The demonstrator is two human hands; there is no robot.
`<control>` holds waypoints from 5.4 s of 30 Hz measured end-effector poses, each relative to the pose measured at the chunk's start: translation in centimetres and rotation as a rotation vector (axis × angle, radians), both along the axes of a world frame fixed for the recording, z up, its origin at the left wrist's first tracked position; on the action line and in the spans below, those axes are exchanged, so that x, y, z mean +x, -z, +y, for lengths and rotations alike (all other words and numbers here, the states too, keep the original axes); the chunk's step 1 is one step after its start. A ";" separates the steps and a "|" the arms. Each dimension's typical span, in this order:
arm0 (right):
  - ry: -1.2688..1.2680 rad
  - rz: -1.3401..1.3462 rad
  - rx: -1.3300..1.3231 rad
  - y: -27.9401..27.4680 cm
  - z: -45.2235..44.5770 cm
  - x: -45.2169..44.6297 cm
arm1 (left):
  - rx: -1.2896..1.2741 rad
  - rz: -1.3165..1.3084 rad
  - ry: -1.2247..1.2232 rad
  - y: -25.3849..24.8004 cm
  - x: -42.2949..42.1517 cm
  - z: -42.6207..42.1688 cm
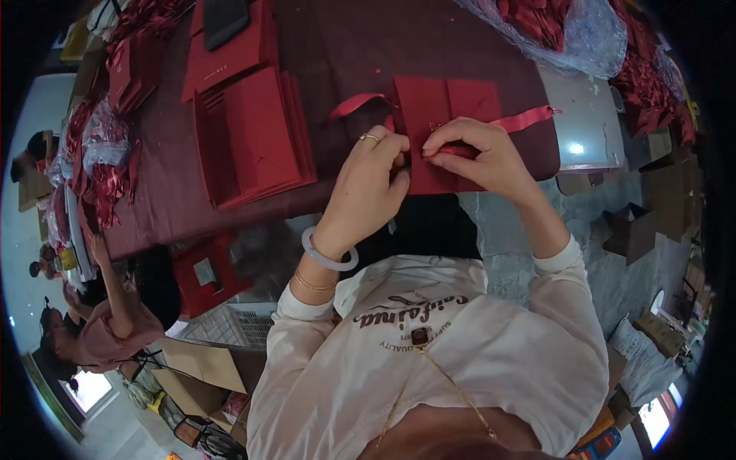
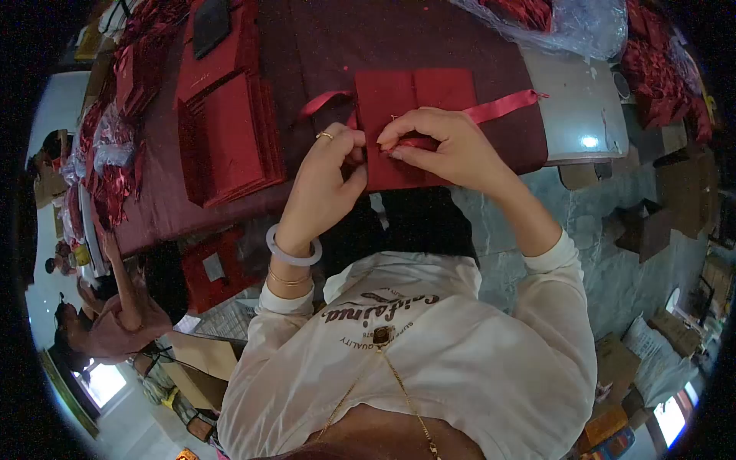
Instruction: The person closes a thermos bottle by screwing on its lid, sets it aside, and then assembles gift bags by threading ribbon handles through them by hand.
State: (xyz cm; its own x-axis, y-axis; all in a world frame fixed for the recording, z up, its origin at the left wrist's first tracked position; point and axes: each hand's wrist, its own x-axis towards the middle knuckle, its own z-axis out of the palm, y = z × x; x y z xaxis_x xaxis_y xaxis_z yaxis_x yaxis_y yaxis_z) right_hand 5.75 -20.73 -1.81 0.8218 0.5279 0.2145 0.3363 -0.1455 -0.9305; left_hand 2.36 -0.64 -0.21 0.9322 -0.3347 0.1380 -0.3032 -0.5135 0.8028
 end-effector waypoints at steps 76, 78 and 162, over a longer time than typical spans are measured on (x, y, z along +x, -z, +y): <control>0.093 -0.448 -0.055 0.5 -0.9 0.0 | 0.167 -0.606 -0.472 -2.6 -2.9 -2.1; 0.171 -0.487 -0.014 0.6 -1.5 -0.1 | 0.285 -0.771 -0.532 -3.3 -2.8 -2.9; 0.404 -0.280 -0.152 -0.9 4.1 0.9 | -1.027 0.345 -0.288 2.8 -0.5 -1.6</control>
State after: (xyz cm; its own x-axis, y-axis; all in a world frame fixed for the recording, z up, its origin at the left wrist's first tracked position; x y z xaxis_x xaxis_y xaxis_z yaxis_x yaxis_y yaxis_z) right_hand 6.61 -16.61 -0.87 0.8886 0.2224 0.4011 0.4586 -0.4421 -0.7709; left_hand 1.85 -2.22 -3.04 0.9981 0.0239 -0.0561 0.0407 0.4256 0.9040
